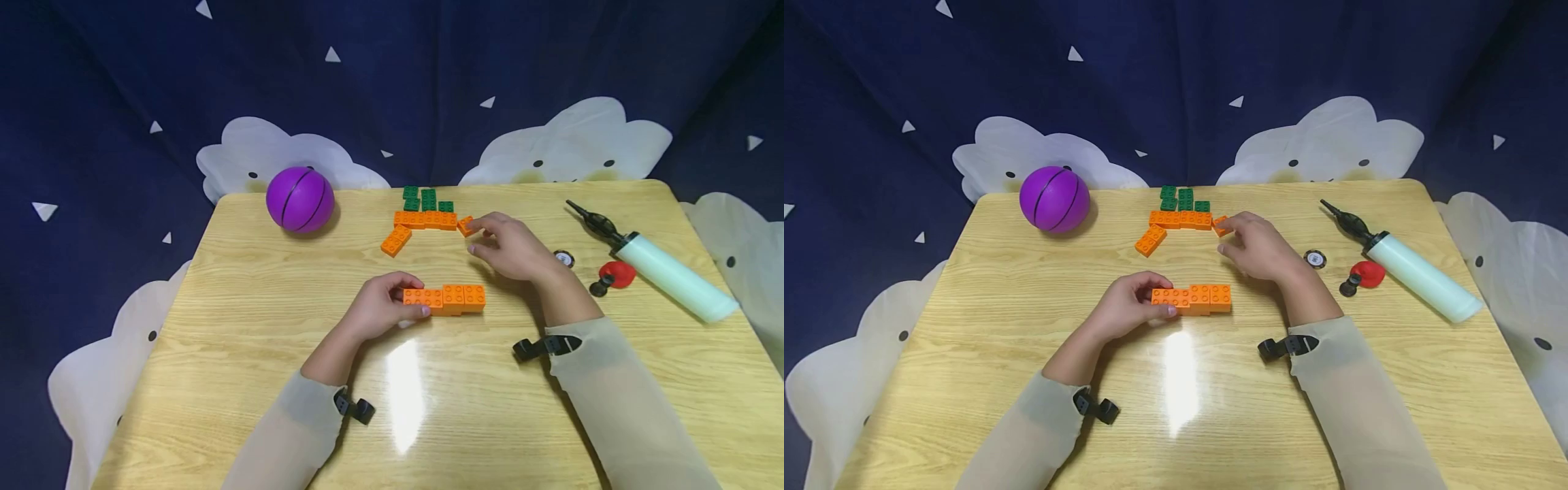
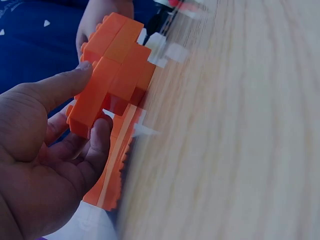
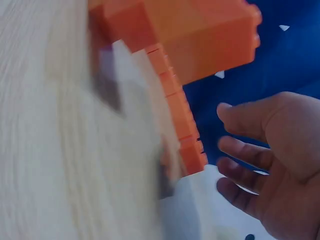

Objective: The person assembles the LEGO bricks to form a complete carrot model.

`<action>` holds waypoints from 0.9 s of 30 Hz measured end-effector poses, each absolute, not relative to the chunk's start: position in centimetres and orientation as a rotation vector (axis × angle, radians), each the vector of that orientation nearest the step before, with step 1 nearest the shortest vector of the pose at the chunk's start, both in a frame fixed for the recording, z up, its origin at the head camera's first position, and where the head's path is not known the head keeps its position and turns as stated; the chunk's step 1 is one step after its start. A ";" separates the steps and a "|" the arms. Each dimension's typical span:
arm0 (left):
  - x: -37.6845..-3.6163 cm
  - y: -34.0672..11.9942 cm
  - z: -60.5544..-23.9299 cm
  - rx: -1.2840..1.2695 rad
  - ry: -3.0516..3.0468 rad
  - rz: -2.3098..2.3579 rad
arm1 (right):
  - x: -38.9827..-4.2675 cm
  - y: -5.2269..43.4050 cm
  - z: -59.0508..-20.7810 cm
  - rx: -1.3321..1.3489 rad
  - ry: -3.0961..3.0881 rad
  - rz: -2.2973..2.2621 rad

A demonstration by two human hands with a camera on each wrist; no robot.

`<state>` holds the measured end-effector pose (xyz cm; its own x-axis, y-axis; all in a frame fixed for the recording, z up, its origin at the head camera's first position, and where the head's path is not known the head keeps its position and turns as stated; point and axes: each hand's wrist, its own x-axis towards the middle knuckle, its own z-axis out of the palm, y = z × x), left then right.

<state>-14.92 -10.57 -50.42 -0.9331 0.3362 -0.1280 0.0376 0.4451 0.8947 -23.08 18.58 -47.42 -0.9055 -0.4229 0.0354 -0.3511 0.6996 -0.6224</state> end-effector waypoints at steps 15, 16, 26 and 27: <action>-15.2 -11.4 -50.5 0.339 2.402 1.469 | -25.4 18.2 -49.2 -0.659 2.891 -0.755; -15.2 -11.5 -50.4 0.338 2.401 1.469 | -25.4 18.1 -49.2 -0.660 2.896 -0.740; -15.1 -11.5 -50.1 0.336 2.376 1.471 | -24.6 17.9 -48.4 -0.621 2.866 -0.564; -15.1 -11.4 -50.2 0.337 2.372 1.472 | -24.4 17.9 -48.3 -0.619 2.859 -0.576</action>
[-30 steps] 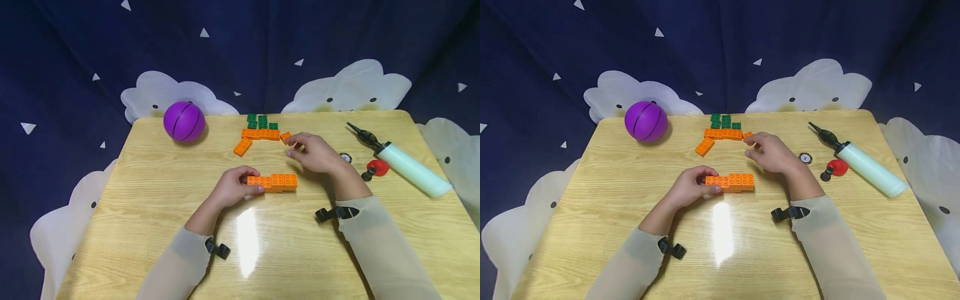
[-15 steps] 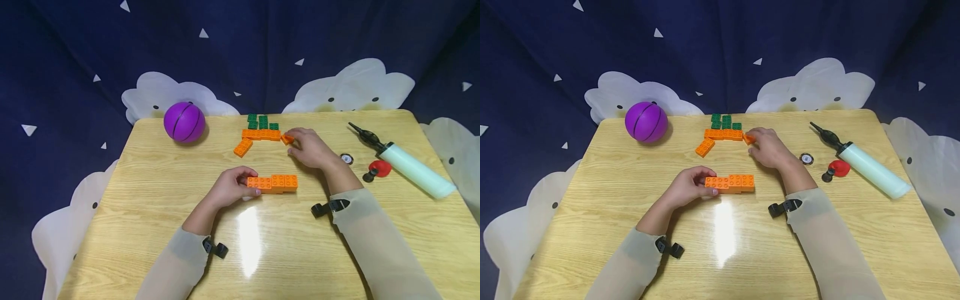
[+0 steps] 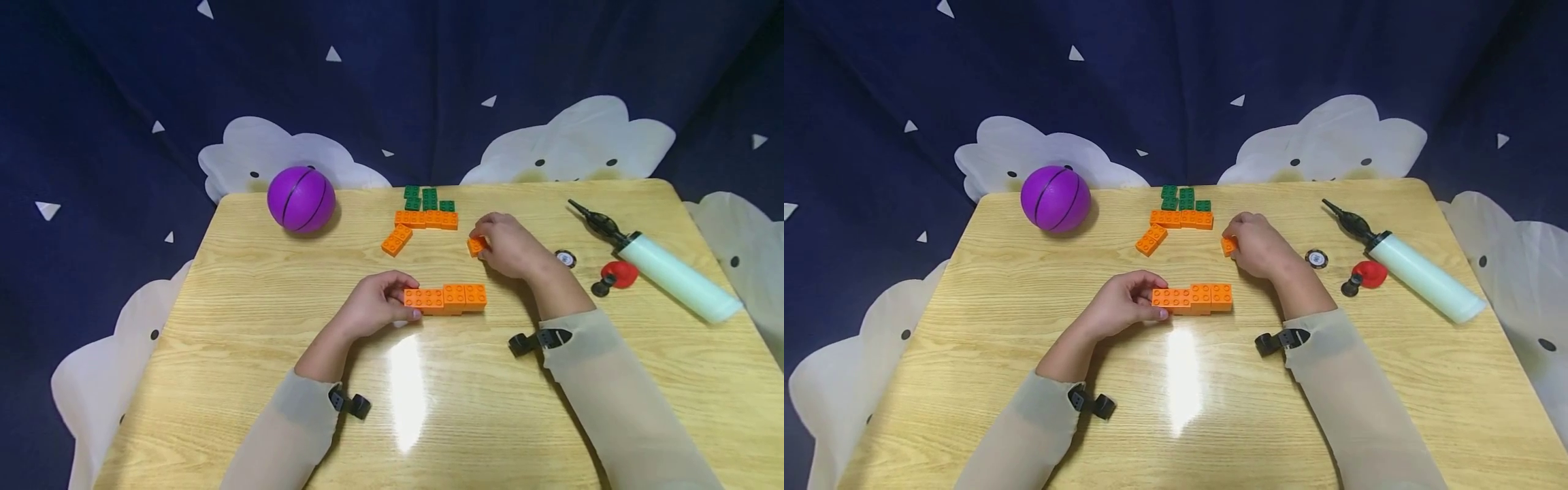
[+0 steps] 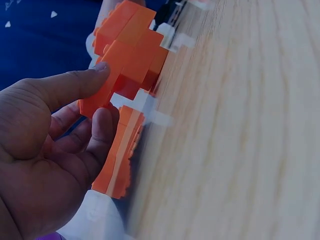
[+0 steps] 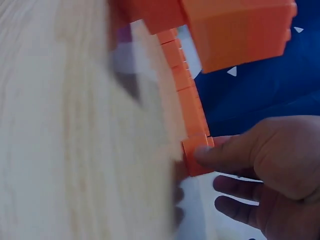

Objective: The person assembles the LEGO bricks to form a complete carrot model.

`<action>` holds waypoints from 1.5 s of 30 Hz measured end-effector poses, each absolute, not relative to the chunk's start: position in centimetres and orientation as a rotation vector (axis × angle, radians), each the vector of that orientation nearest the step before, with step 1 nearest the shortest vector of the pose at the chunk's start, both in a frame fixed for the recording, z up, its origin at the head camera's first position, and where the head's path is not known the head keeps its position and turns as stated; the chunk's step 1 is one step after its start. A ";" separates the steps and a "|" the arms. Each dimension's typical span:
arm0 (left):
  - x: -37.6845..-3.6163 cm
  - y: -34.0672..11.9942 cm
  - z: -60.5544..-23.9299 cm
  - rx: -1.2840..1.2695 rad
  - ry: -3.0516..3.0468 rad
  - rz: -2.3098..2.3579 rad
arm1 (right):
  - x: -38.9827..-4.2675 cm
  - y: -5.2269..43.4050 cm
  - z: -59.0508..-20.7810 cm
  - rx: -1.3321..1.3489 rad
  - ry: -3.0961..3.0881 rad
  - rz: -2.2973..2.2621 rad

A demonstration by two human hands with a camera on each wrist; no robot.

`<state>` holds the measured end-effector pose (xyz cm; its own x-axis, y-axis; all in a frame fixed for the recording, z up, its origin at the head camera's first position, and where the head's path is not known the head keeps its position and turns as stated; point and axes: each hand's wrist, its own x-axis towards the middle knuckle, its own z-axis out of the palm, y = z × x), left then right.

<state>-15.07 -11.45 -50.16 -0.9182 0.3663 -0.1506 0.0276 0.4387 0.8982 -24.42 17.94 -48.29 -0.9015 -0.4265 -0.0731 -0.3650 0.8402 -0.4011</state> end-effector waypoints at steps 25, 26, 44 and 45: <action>-15.2 -11.2 -50.3 0.328 2.384 1.514 | -17.8 14.3 -42.5 -0.961 2.727 -0.802; -15.2 -11.2 -50.3 0.328 2.384 1.516 | -17.6 14.1 -42.6 -0.973 2.720 -0.792; -15.0 -11.2 -50.3 0.326 2.408 1.489 | -16.3 12.2 -44.3 -1.060 2.758 -0.623; -15.0 -11.2 -50.3 0.325 2.407 1.489 | -16.3 12.2 -44.3 -1.064 2.763 -0.615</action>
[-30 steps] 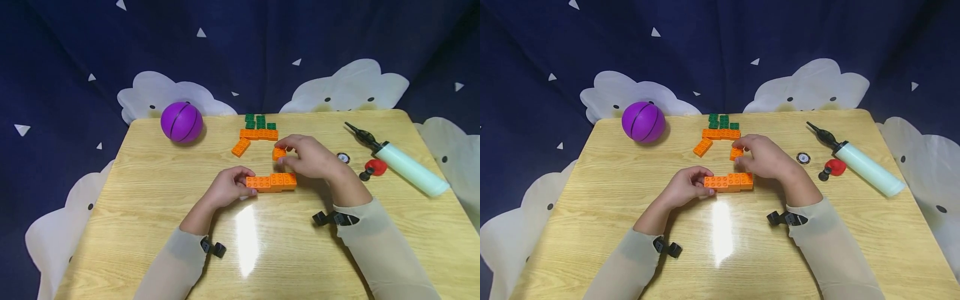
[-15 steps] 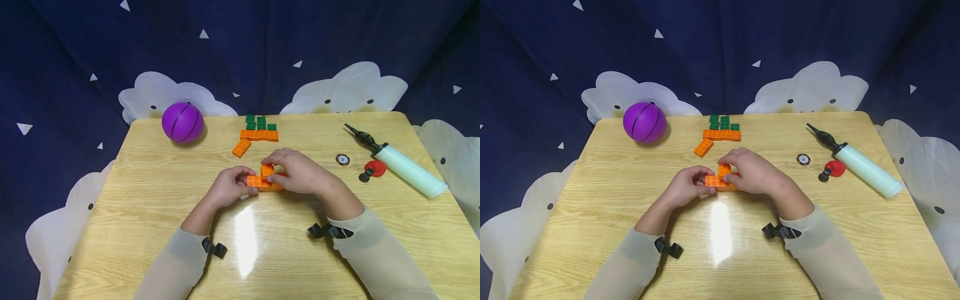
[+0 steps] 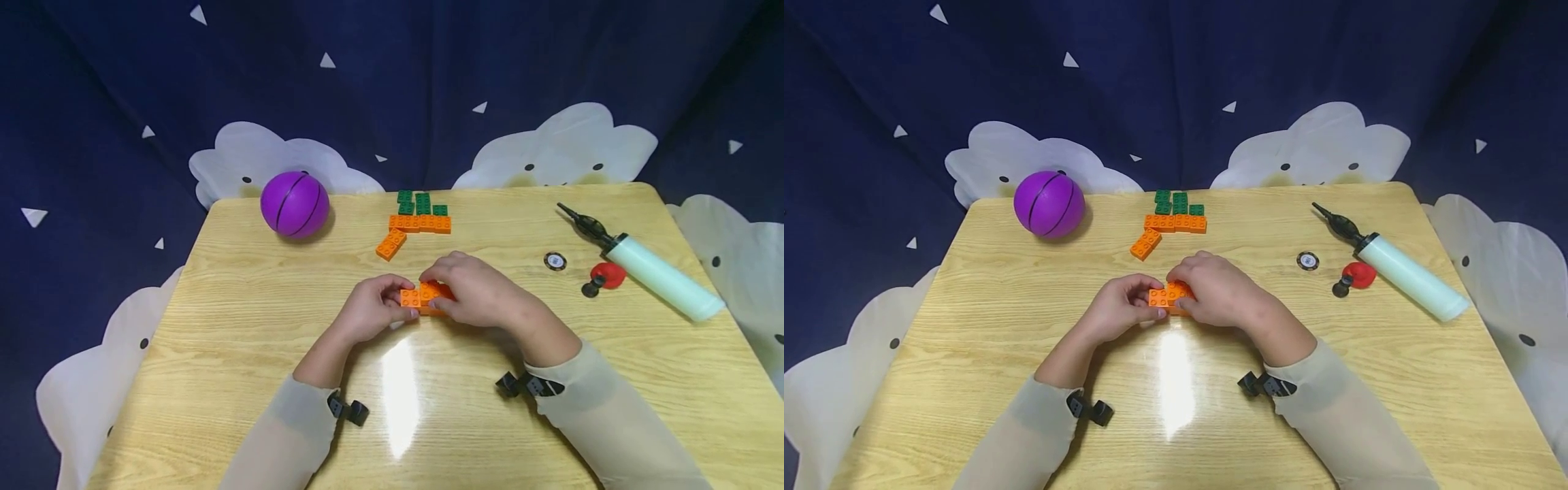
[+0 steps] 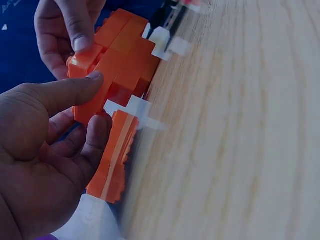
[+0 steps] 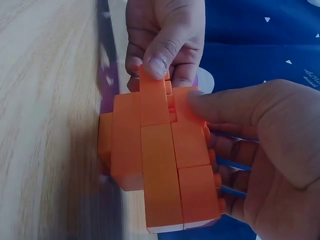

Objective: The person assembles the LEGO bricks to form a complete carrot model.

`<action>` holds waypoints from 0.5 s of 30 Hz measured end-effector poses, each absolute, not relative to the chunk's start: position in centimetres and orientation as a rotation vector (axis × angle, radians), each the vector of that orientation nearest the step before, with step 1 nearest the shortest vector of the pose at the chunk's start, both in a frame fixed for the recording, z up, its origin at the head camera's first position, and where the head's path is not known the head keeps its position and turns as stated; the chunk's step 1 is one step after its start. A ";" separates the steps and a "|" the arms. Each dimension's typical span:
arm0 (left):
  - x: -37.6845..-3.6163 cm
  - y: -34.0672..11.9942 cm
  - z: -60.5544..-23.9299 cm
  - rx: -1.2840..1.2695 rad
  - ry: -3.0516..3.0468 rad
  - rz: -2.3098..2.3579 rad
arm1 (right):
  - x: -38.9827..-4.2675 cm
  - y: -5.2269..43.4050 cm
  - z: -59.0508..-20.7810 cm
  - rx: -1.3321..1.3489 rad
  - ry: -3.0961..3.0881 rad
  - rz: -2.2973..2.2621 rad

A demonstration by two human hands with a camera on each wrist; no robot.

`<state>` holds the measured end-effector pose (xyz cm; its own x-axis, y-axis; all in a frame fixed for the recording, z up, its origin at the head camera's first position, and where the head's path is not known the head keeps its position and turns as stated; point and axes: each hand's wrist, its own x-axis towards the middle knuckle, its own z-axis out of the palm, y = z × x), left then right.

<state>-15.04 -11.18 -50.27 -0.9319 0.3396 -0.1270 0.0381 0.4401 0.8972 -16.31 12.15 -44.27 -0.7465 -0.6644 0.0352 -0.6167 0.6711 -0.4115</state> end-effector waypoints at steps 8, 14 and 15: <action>-15.3 -11.2 -50.4 0.329 2.426 1.482 | -16.3 11.8 -44.2 -1.029 2.781 -0.585; -15.2 -11.1 -50.4 0.316 2.417 1.485 | -16.2 11.7 -44.4 -1.024 2.788 -0.614; -15.2 -11.1 -50.5 0.313 2.415 1.487 | -16.2 11.7 -44.4 -1.024 2.787 -0.619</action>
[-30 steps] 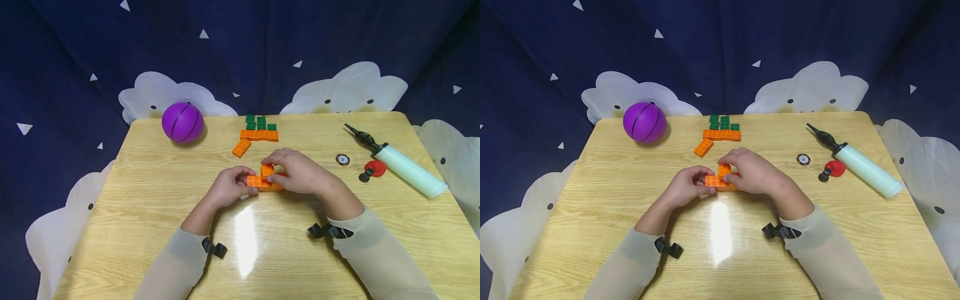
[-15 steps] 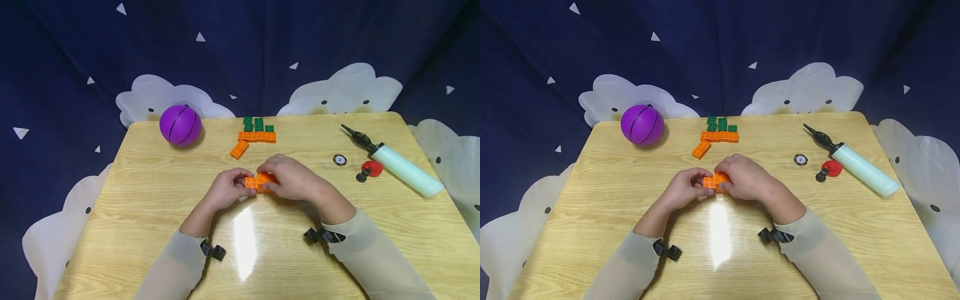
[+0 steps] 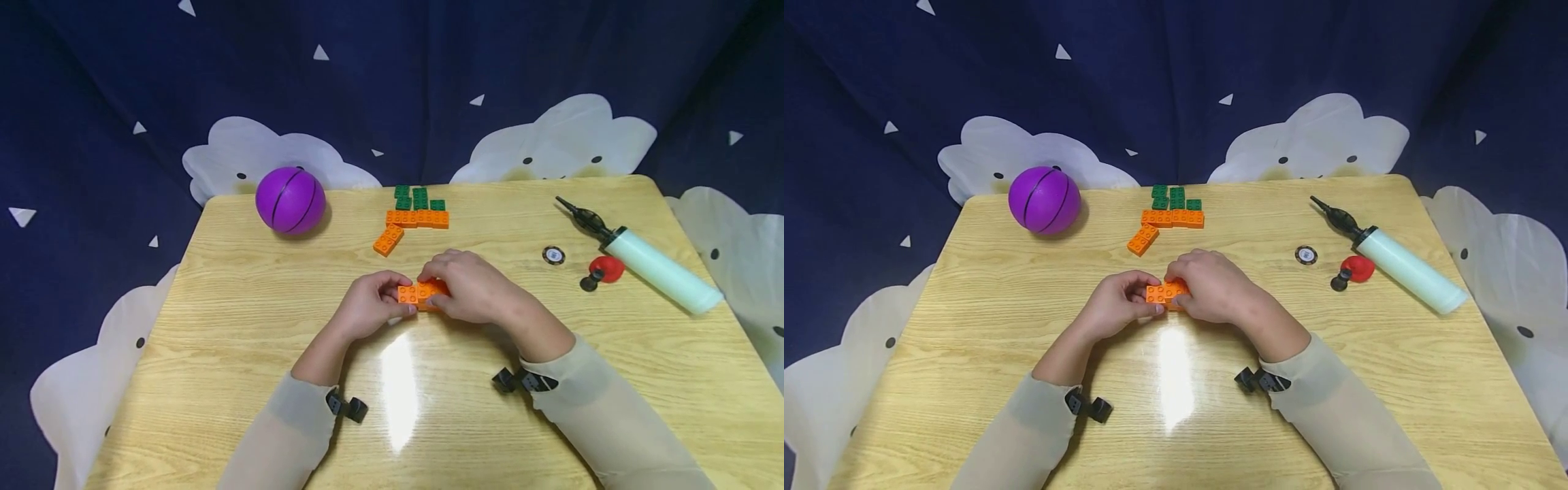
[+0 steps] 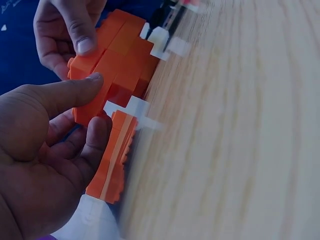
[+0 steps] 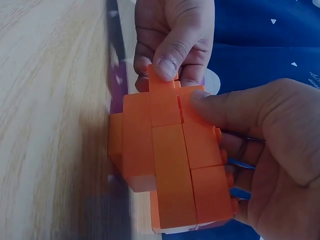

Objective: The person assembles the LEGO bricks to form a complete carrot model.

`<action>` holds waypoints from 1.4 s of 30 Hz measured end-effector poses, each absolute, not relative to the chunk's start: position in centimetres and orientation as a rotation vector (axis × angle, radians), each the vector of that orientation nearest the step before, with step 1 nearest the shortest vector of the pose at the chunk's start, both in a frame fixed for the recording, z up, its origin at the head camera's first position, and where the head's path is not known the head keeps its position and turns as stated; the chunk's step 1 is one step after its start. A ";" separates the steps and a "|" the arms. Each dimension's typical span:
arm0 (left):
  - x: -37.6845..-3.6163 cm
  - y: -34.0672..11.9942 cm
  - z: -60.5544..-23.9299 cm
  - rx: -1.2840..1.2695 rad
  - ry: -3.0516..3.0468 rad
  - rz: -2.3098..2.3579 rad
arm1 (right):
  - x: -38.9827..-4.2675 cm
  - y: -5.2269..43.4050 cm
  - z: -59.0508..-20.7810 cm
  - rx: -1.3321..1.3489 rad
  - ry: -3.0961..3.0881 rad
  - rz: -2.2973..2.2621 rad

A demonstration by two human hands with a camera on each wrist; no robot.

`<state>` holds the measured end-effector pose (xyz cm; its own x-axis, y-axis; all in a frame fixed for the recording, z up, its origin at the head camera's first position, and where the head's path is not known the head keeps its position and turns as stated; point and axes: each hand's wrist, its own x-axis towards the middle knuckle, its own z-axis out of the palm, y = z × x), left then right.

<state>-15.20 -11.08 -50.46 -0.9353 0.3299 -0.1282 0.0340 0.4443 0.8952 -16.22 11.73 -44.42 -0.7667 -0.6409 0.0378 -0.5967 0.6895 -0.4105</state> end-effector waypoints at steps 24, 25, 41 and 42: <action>-15.0 -11.3 -50.4 0.330 2.423 1.469 | -17.6 16.9 -46.1 -0.924 2.609 -0.791; -15.1 -11.3 -50.4 0.330 2.425 1.471 | -17.7 17.2 -46.0 -0.921 2.610 -0.789; -15.1 -11.6 -50.3 0.337 2.418 1.470 | -16.0 18.9 -47.4 -0.829 2.736 -0.808; -15.1 -11.6 -50.3 0.340 2.419 1.466 | -15.9 18.9 -47.5 -0.832 2.742 -0.806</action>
